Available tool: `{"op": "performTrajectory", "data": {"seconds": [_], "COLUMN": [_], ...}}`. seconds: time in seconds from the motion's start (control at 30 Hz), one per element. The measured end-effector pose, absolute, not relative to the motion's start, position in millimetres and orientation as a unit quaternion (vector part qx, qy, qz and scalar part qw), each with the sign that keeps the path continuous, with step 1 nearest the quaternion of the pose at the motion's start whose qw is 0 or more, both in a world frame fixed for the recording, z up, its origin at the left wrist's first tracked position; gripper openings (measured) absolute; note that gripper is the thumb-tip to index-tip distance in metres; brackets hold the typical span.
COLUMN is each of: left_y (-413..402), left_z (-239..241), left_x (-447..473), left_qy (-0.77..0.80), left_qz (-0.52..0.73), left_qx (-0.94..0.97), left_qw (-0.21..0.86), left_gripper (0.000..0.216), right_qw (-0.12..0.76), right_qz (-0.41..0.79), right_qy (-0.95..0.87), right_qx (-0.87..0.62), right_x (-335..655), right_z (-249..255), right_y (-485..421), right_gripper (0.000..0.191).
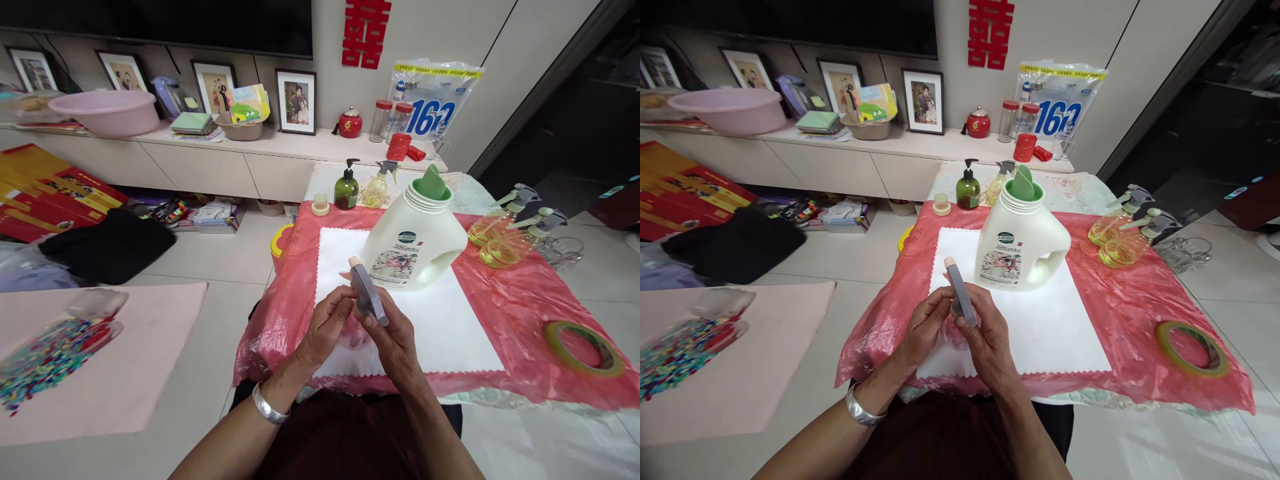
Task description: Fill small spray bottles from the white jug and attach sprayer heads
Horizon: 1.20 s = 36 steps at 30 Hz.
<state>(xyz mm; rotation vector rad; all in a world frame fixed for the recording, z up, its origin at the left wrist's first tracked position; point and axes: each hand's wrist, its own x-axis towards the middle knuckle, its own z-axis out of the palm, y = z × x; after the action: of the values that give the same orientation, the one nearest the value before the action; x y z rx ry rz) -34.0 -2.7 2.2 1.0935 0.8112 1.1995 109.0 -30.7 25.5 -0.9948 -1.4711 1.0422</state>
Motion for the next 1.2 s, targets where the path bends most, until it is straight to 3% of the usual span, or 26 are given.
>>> {"op": "performTrajectory", "data": {"seconds": [0.17, 0.47, 0.8, 1.07, 1.2], "left_y": [-9, -26, -36, -31, -26], "left_z": [-3, 4, 2, 4, 8], "left_x": [-40, -28, -26, -25, -16], "left_qy": [0.299, 0.345, 0.333, 0.297, 0.354], "left_qz": [0.523, 0.556, 0.572, 0.588, 0.611], "left_qx": [0.509, 0.513, 0.539, 0.589, 0.543], "left_qw": [0.615, 0.556, 0.521, 0.469, 0.454], "left_gripper": [0.035, 0.034, 0.037, 0.052, 0.038], "right_qw": [0.53, 0.569, 0.625, 0.627, 0.611], "right_qz": [0.391, 0.254, 0.351, 0.266, 0.227], "right_qy": [-0.623, -0.626, -0.534, -0.574, -0.601], "right_qx": [-0.422, -0.468, -0.449, -0.455, -0.463], "right_x": [107, 103, 97, 92, 91], "right_z": [22, 13, 8, 4, 8], "right_y": [-32, -36, -37, -31, -26], "right_gripper": [0.038, 0.027, 0.029, 0.029, 0.029]}}
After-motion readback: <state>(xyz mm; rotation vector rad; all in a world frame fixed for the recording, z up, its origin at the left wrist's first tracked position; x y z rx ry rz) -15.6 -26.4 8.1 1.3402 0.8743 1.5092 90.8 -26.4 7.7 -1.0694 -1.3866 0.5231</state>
